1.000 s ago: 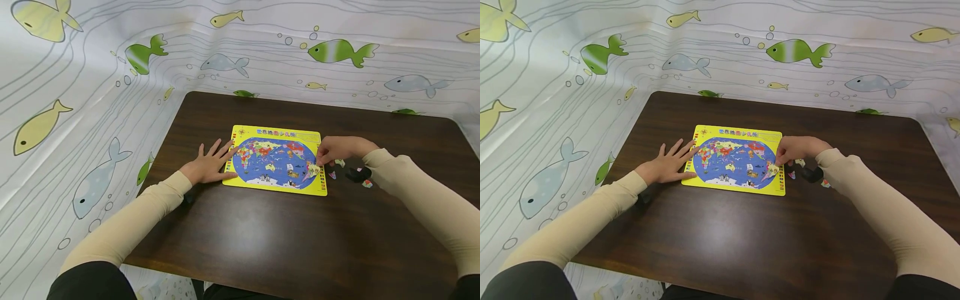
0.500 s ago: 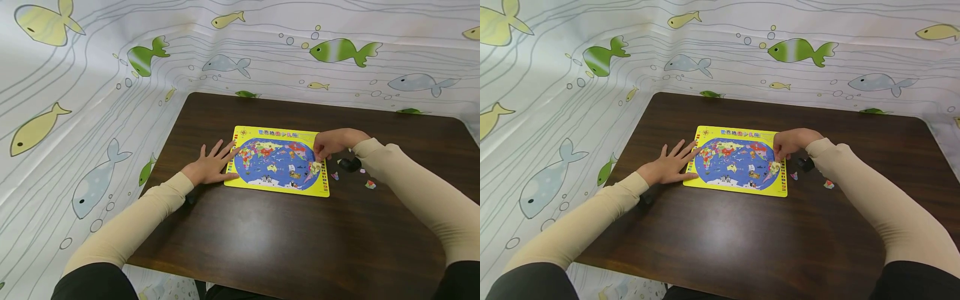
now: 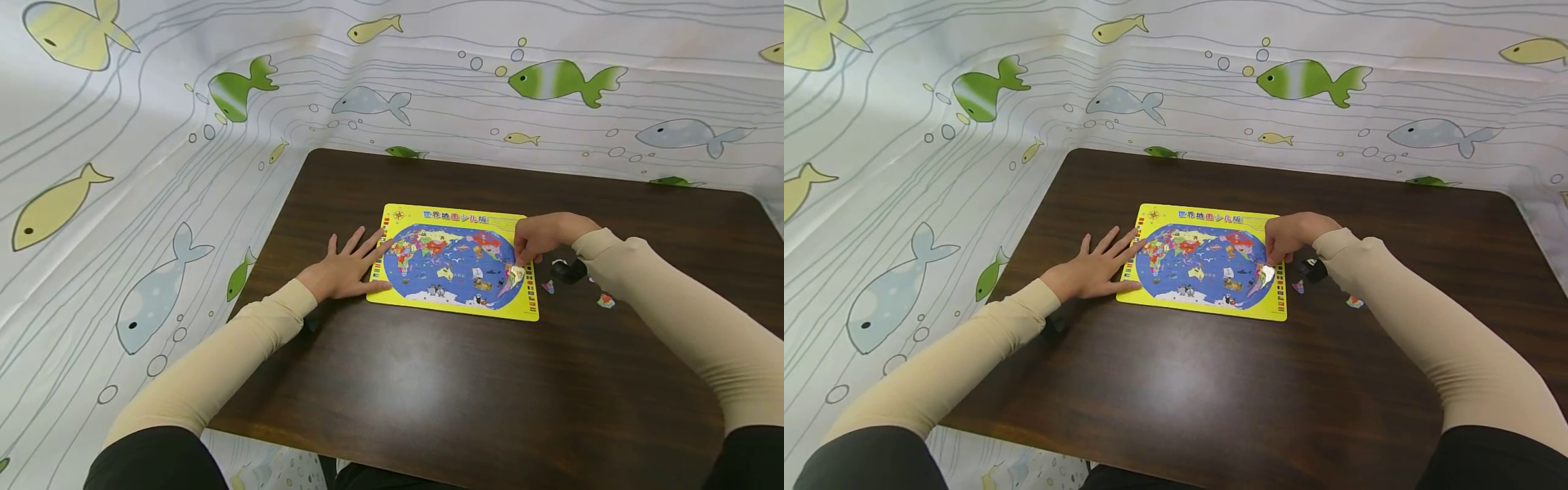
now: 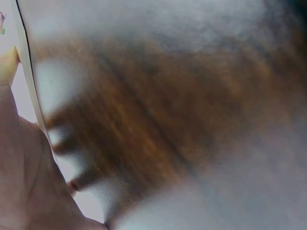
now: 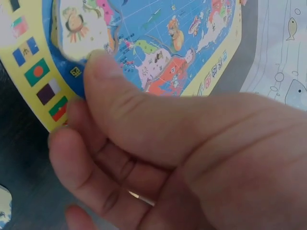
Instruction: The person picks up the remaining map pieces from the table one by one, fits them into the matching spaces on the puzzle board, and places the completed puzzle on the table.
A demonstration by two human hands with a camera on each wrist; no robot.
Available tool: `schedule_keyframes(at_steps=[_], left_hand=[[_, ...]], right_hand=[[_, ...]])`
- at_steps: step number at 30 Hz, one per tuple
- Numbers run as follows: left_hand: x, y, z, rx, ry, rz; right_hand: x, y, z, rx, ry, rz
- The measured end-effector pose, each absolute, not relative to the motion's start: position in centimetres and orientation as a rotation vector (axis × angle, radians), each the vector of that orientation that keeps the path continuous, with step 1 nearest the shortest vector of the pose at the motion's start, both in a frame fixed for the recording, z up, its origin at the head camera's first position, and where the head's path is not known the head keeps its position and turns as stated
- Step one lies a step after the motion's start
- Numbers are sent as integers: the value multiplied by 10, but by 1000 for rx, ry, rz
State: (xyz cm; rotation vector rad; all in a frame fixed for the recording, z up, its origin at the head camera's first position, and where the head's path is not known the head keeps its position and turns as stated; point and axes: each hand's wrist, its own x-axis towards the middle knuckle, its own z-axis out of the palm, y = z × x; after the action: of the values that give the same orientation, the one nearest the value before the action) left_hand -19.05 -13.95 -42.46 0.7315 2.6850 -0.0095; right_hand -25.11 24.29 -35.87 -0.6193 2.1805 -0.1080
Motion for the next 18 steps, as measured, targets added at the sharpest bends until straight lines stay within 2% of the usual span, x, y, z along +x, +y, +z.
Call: schedule_keyframes(at_steps=[18], left_hand=[[-191, -141, -426, 739, 2676, -1]], right_hand=[[-241, 246, -364, -515, 2265, -181]])
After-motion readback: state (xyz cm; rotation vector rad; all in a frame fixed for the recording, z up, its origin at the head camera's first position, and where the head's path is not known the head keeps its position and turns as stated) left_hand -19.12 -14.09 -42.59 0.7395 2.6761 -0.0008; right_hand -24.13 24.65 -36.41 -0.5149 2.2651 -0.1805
